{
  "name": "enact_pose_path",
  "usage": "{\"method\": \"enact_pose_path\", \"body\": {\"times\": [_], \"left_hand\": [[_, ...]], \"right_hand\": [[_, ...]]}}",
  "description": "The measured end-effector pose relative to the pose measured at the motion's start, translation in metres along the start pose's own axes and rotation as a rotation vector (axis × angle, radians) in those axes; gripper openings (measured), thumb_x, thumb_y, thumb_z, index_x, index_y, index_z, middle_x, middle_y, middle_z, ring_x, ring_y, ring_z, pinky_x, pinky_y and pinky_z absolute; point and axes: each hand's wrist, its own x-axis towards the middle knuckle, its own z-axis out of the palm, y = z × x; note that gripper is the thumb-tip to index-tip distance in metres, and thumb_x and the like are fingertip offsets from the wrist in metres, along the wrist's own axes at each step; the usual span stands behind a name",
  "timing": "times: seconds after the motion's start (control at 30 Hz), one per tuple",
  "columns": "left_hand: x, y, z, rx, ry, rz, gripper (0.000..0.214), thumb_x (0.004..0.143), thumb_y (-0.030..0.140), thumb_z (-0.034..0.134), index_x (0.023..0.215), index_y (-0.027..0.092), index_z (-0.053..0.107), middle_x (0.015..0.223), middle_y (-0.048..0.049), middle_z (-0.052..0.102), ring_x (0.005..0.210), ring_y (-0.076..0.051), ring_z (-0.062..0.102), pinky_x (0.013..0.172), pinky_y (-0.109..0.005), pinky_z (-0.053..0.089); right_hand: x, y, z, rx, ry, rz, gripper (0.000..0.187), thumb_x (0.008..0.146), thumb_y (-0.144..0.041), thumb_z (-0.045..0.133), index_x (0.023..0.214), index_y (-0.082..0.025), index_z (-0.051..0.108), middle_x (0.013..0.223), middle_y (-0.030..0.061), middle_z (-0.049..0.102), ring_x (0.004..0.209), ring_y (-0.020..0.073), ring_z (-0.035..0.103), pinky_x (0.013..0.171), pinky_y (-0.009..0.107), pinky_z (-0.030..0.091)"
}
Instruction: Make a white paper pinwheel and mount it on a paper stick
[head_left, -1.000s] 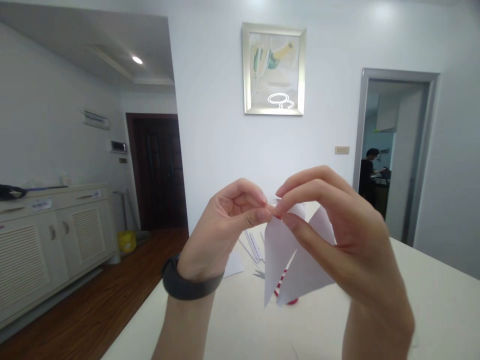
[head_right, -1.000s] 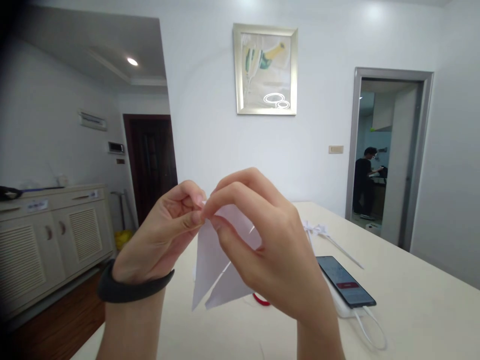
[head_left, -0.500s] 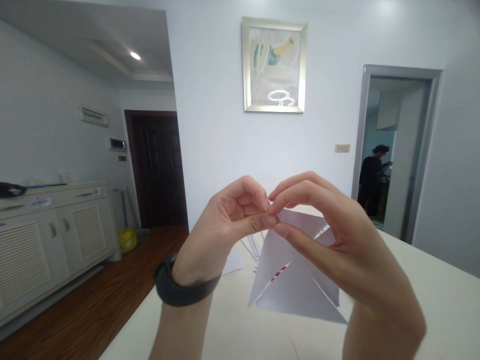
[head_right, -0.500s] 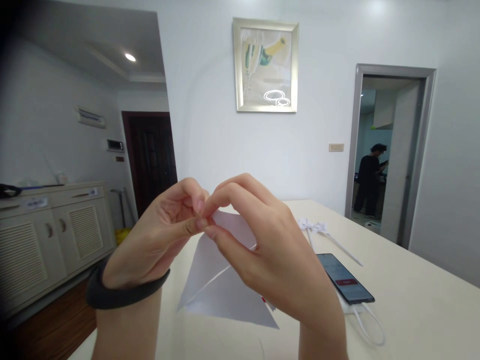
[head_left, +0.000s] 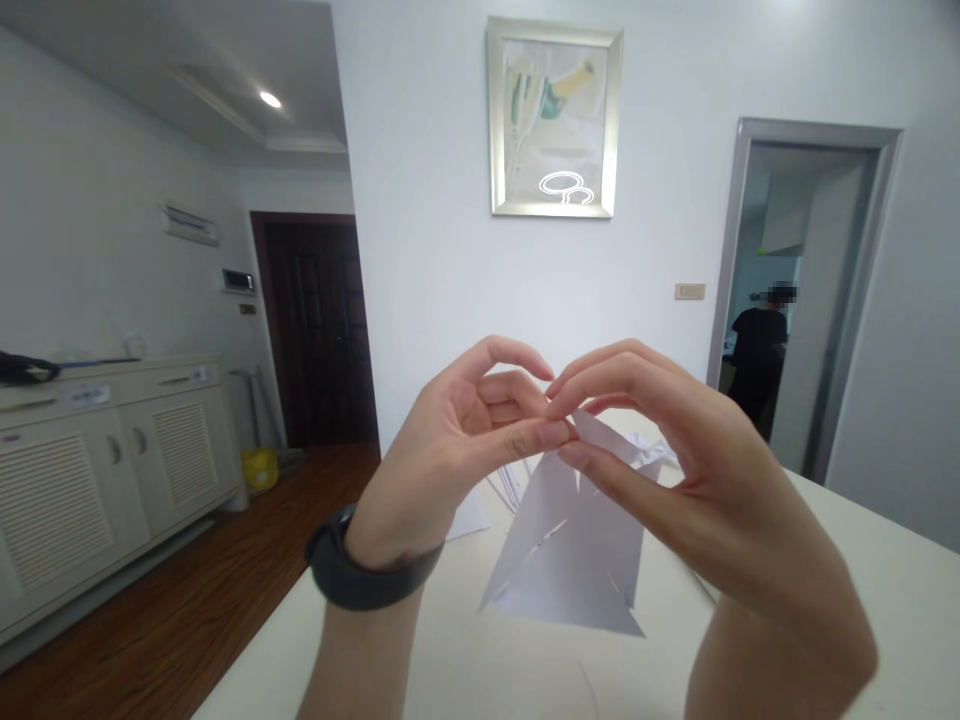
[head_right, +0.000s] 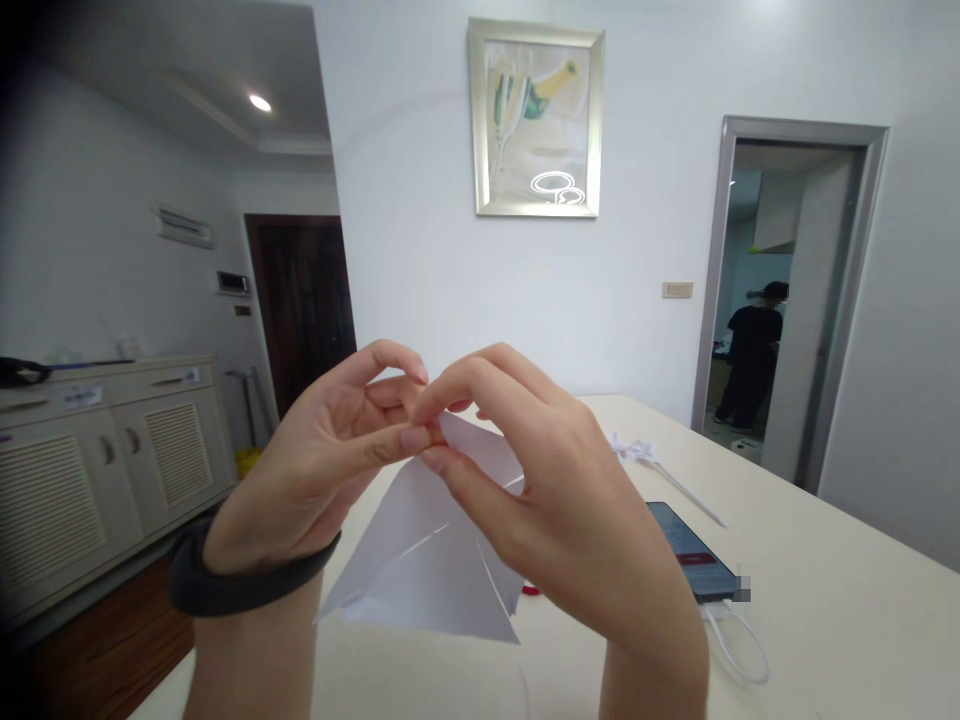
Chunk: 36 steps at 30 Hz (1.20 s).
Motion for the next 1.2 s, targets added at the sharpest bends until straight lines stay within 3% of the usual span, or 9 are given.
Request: {"method": "enact_pose_path", "body": {"times": [0.27,0.93,1.2], "left_hand": [[-0.0011,-0.0017,-0.0005,-0.011,-0.012,-0.059,0.026,0.077,0.013,0.062,0.101,0.021,0.055,0.075,0.0019,0.066,0.072,-0.01,0.061,0.07,-0.019,0.046],[-0.0035,0.0049,0.004,0.08,0.037,-0.079,0.027,0.077,0.014,0.062,0.102,0.022,0.054,0.087,-0.0012,0.066,0.083,-0.012,0.061,0.074,-0.019,0.047],[-0.0047,0.0076,0.0053,0.061,0.083,-0.144,0.02,0.079,0.021,0.06,0.099,0.023,0.056,0.081,-0.0004,0.066,0.059,-0.01,0.06,0.051,-0.016,0.045]], "right_hand": [[-0.0014,0.0054,0.0006,-0.03,0.03,0.022,0.013,0.081,-0.009,0.056,0.09,-0.019,0.058,0.095,-0.0005,0.057,0.09,0.0119,0.055,0.075,0.027,0.047],[0.0008,0.0088,0.0001,-0.024,0.109,0.008,0.015,0.079,-0.005,0.055,0.085,-0.018,0.059,0.092,0.0008,0.057,0.087,0.0135,0.055,0.075,0.029,0.048],[0.0019,0.0088,-0.0017,-0.023,0.099,0.028,0.013,0.08,-0.007,0.054,0.083,-0.019,0.06,0.09,0.0016,0.058,0.087,0.0143,0.054,0.074,0.029,0.048]]}}
